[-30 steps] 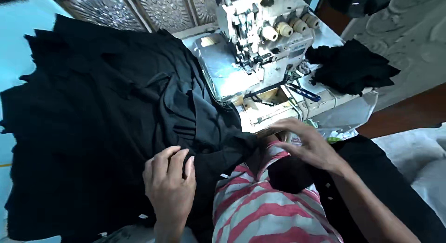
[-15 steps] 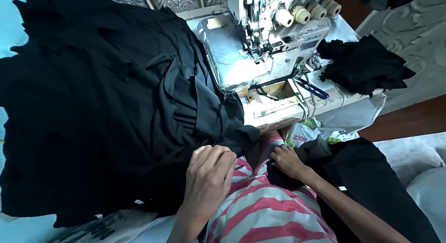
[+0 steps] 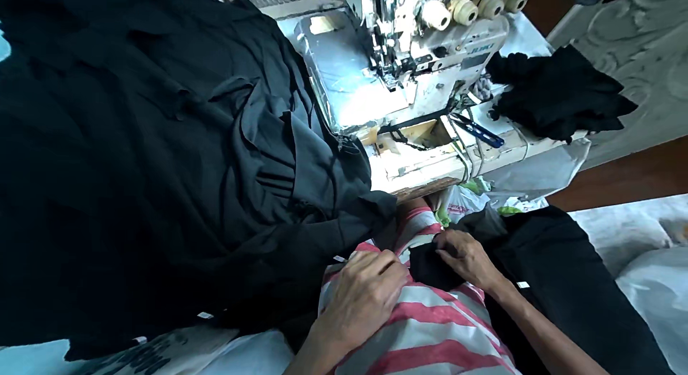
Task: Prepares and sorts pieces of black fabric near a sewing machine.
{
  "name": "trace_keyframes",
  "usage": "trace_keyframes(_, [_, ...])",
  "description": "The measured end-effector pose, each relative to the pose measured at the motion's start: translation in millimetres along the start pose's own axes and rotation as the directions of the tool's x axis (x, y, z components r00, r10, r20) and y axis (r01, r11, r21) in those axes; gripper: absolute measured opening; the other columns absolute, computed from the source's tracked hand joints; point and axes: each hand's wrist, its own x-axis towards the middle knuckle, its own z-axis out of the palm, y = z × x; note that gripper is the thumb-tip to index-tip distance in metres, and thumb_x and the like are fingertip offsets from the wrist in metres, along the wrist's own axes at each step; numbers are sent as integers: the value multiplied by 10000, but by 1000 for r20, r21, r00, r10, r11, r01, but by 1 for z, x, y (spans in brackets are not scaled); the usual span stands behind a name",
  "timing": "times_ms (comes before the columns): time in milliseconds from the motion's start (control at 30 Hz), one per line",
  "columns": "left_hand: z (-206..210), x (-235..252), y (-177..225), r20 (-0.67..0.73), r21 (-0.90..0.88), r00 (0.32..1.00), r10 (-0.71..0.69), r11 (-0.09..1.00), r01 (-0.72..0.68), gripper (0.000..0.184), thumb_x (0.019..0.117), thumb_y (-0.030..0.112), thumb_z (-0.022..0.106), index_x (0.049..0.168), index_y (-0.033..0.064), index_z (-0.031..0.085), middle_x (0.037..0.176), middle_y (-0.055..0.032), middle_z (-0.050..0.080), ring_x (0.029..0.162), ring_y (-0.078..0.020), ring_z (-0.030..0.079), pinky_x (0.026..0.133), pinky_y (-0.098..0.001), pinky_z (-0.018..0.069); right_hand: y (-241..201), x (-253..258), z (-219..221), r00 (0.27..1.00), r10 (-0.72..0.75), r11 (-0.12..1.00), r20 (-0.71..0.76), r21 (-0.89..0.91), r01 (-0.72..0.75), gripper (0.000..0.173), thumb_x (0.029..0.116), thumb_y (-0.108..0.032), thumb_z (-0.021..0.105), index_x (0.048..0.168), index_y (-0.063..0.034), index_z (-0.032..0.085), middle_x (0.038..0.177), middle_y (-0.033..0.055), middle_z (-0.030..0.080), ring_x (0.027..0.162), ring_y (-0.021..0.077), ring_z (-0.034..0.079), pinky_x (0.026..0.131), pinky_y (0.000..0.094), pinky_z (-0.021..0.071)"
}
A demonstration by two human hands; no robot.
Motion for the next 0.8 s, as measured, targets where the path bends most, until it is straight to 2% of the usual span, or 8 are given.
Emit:
trace_keyframes(67, [3,2,-1,7,-15,1000,1,1000,-1,193,980,152,581,889,75,733,912,-62,733,874,-188,704,810,-312,543,2,-2,4,998,63,998,28,-25,-62,302,884,-64,719,1155,64,678,1217,241,687,1132,415,669,973,587,515])
trace_keyframes(267, [9,-3,-4,50,2,998,-34,999,33,162,956,145,606,889,76,736,887,-68,725,829,-203,705,758,-332,554,-3,17,18,929,220,956,296,-255,-145,371,1004,-224,638,1289,10,670,1295,308,615,1200,525,578,980,650,462])
trace_keyframes(367, [10,-9,-5,71,15,996,-47,999,46,162,951,151,609,888,77,739,887,-66,729,837,-206,711,769,-335,563,-8,31,13,885,227,963,406,-227,-142,280,993,-165,643,1202,12,699,1269,298,617,1226,505,554,1011,651,417])
trace_keyframes(500, [11,-14,-7,80,0,994,-76,997,76,157,944,141,623,890,60,745,902,-82,736,845,-217,721,779,-351,573,-4,29,15,909,130,985,395,-158,-73,182,936,-87,661,1038,52,722,1147,282,665,1145,483,600,986,631,435])
trace_keyframes(567, [11,-15,-9,91,-2,993,-82,997,82,168,951,154,617,895,61,745,906,-81,735,852,-217,721,781,-353,572,-4,28,15,904,152,981,400,-169,-90,230,940,-104,652,1103,49,708,1202,283,649,1179,479,587,996,620,437])
trace_keyframes(633, [13,-15,-9,116,0,990,-79,997,80,170,953,152,614,891,59,742,892,-85,727,843,-225,718,771,-362,571,-7,32,15,876,199,968,439,-227,-107,344,989,-156,622,1284,19,654,1345,285,592,1270,492,540,1035,630,422])
trace_keyframes(667, [14,-14,-9,129,-1,989,-75,997,76,162,948,144,619,889,56,741,882,-89,722,834,-231,716,766,-368,573,-8,36,16,861,221,960,458,-256,-110,357,1014,-183,601,1313,8,644,1373,283,575,1292,492,522,1048,629,410])
trace_keyframes(800, [17,-10,-6,145,-13,988,-62,998,64,133,929,122,640,879,48,739,855,-95,706,804,-243,707,748,-371,575,-3,45,21,866,160,973,474,-224,-57,251,993,-142,616,1162,24,701,1254,289,621,1207,492,559,1018,630,413])
